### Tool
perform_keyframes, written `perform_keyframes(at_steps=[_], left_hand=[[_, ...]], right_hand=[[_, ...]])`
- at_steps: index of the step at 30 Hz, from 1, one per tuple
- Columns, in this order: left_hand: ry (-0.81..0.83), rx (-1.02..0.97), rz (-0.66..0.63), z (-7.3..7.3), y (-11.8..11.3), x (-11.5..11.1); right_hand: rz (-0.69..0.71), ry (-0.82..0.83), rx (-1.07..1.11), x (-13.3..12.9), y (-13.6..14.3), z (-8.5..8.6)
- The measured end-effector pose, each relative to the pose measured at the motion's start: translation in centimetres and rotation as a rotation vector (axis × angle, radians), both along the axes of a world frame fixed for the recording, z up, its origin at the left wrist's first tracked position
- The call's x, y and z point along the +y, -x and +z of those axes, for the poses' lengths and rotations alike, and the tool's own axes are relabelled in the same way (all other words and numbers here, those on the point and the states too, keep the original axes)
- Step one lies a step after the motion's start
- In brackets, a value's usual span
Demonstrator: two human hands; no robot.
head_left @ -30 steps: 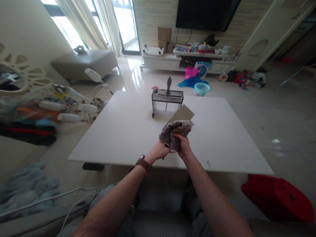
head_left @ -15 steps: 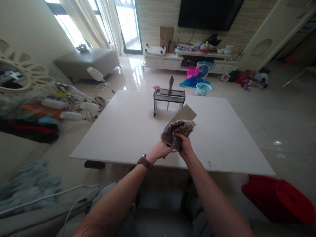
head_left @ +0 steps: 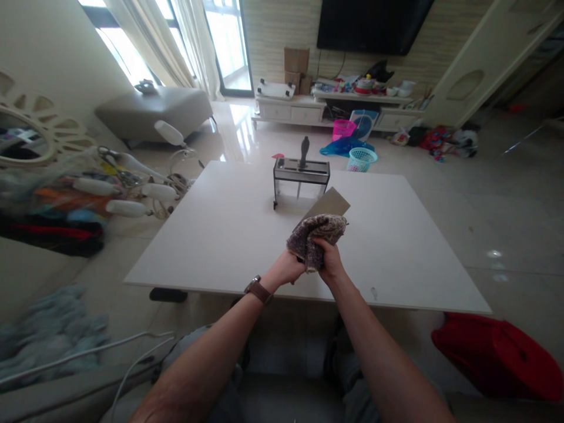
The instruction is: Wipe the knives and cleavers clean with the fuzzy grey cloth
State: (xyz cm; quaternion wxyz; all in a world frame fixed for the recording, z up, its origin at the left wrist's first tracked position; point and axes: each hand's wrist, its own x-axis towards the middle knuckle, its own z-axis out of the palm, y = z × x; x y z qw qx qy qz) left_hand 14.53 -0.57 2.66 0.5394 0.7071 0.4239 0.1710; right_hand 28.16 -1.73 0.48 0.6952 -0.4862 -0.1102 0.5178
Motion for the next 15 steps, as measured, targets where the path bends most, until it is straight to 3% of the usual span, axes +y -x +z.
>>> perform_keyframes(at_steps=[15], left_hand=[[0.033,0.063,0.015,-0.63,-0.11,0.18]], right_hand=[[-0.011,0.027,0.032,0.1,0.03,-0.31]])
